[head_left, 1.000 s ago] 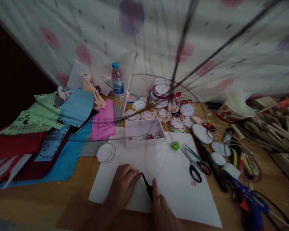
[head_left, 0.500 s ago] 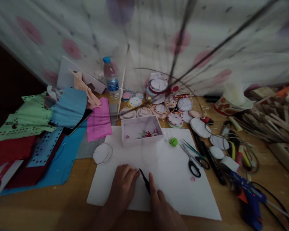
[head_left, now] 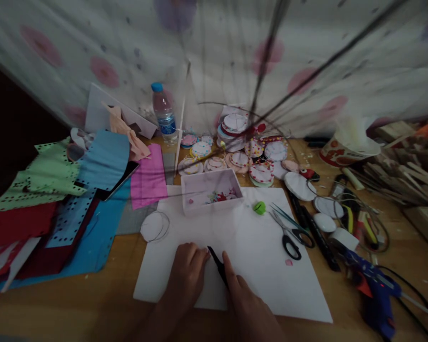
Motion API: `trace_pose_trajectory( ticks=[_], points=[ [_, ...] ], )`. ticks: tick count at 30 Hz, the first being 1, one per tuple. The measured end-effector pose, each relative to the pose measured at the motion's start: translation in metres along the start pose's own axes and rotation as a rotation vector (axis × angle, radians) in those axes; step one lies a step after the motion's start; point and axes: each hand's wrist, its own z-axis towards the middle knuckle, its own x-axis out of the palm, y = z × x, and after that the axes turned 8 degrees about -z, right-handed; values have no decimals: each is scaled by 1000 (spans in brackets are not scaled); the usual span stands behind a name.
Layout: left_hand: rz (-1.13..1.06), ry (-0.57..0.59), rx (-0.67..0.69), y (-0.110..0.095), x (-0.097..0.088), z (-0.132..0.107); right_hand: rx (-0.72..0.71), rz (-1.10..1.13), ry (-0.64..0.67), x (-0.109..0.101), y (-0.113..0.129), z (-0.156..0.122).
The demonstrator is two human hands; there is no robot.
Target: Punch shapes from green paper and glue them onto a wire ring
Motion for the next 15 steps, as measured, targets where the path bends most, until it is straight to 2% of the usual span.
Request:
trace_pose_trajectory(
  ticks=[6, 15],
  points=[
    [-25, 5, -12, 0, 0, 0, 102, -18, 23, -1, 10, -4],
    [-65, -10, -42, 1, 1, -1, 111, -20, 31, 2, 13, -3]
  ],
)
